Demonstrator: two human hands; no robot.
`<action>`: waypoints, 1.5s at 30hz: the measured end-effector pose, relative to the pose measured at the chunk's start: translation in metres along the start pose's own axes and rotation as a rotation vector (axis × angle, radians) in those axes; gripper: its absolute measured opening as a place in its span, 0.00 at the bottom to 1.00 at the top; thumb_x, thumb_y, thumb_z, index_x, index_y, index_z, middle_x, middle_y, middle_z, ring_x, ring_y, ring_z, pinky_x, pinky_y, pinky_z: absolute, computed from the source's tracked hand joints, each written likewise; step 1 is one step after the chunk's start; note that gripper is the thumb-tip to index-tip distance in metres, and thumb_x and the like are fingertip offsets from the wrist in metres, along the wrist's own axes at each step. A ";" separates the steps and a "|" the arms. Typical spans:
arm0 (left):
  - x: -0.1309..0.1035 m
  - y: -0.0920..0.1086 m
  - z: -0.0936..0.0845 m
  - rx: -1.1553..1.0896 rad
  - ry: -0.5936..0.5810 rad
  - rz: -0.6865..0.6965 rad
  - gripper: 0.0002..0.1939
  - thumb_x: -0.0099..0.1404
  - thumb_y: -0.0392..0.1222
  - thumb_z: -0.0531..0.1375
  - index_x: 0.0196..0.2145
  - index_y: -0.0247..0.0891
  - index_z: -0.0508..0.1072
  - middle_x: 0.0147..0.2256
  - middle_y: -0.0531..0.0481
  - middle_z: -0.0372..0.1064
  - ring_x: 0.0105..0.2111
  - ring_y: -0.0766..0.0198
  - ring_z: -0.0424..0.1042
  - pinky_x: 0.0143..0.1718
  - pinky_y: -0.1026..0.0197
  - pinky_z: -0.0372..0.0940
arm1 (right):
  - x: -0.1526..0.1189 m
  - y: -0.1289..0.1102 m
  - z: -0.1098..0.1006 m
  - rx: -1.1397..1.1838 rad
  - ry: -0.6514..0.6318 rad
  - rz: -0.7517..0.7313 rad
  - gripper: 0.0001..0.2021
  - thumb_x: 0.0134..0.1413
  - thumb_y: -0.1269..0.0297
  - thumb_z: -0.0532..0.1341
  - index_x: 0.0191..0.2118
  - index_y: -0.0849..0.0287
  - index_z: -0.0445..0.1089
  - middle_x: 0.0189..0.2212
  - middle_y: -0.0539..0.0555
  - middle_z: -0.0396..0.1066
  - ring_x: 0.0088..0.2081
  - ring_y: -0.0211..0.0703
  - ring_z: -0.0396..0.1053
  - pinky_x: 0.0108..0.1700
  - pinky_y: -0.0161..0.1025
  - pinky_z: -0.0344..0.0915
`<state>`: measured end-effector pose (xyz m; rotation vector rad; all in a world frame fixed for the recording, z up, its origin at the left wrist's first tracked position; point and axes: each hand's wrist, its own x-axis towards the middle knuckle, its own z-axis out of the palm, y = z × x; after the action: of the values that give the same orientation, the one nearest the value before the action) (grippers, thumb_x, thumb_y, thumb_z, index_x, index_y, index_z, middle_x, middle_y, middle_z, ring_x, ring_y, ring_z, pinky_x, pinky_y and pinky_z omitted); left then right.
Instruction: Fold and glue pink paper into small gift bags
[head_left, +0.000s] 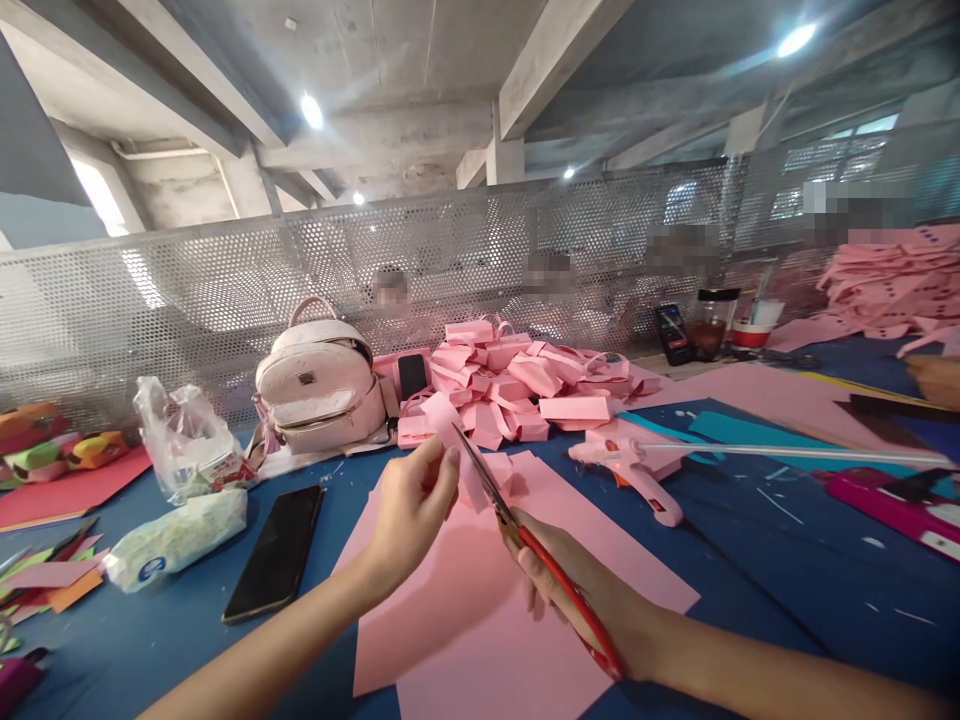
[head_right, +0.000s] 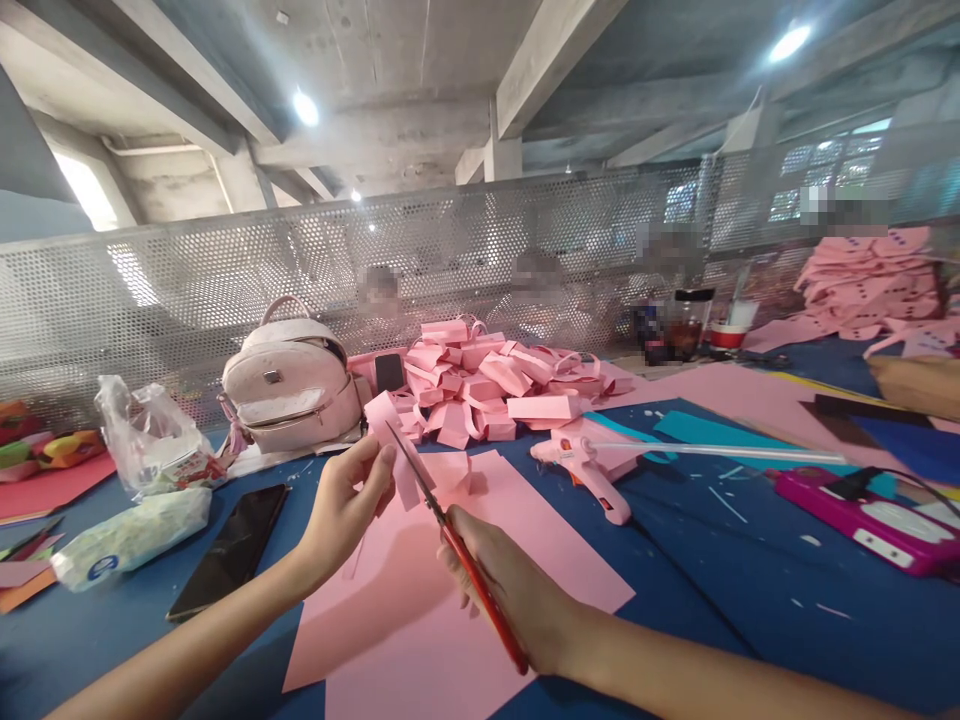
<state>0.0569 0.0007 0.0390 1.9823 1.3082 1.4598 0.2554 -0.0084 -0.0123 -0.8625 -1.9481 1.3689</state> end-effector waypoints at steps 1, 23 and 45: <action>-0.001 0.000 0.001 -0.002 -0.001 -0.003 0.20 0.73 0.51 0.50 0.25 0.42 0.53 0.17 0.60 0.53 0.17 0.69 0.54 0.21 0.64 0.47 | 0.000 0.001 0.000 -0.007 -0.002 -0.014 0.23 0.66 0.38 0.50 0.36 0.56 0.57 0.28 0.45 0.58 0.25 0.35 0.59 0.28 0.33 0.60; 0.002 0.008 0.002 -0.241 -0.101 -0.097 0.23 0.72 0.56 0.52 0.23 0.42 0.53 0.18 0.61 0.49 0.17 0.72 0.51 0.18 0.67 0.46 | 0.000 -0.005 -0.002 0.077 0.037 0.016 0.27 0.57 0.32 0.55 0.35 0.55 0.58 0.28 0.47 0.59 0.27 0.37 0.60 0.29 0.34 0.62; -0.001 0.024 0.001 -0.306 -0.251 -0.137 0.26 0.68 0.62 0.53 0.22 0.41 0.56 0.16 0.60 0.51 0.16 0.72 0.50 0.19 0.66 0.46 | -0.002 -0.009 -0.002 0.035 0.054 -0.009 0.25 0.59 0.35 0.56 0.36 0.56 0.58 0.28 0.45 0.60 0.26 0.36 0.63 0.28 0.33 0.64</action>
<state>0.0692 -0.0124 0.0552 1.7711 1.0235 1.2180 0.2565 -0.0107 -0.0033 -0.8649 -1.8793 1.3569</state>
